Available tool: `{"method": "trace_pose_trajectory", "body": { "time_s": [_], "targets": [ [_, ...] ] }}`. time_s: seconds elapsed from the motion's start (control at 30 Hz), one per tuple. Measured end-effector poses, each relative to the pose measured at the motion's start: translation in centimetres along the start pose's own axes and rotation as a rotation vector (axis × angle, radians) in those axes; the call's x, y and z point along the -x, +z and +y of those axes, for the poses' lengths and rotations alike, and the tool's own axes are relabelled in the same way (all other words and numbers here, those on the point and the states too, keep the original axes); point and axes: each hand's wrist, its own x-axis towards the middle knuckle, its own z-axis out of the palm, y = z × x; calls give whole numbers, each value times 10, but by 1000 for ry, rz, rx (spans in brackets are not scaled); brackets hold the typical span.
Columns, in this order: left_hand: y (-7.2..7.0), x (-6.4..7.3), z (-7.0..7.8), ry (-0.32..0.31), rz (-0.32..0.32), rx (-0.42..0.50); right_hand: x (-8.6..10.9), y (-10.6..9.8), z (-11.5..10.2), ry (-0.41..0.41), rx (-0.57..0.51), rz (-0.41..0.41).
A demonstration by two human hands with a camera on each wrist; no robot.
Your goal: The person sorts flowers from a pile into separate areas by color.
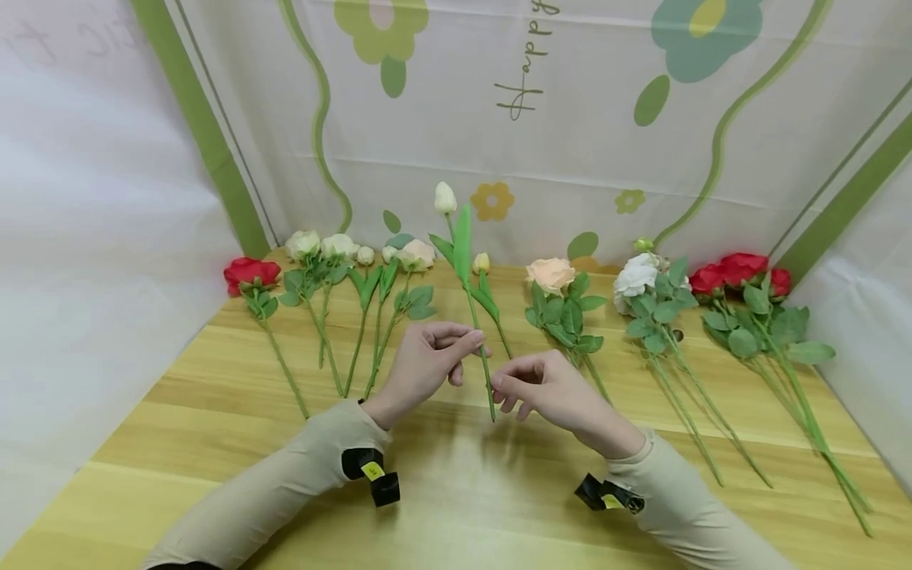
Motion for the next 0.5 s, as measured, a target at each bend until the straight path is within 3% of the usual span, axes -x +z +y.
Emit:
{"method": "trace_pose_trajectory", "body": {
  "time_s": [0.2, 0.33, 0.5],
  "targets": [
    [-4, -3, 0, -62, -59, 11, -4, 4, 6, -38, 17, 37],
    [-16, -9, 3, -140, -164, -87, -10, -1, 13, -49, 114, 112],
    [-34, -17, 9, -184, -270, -261, -17, -15, 26, 46, 231, 213]
  ]
}}
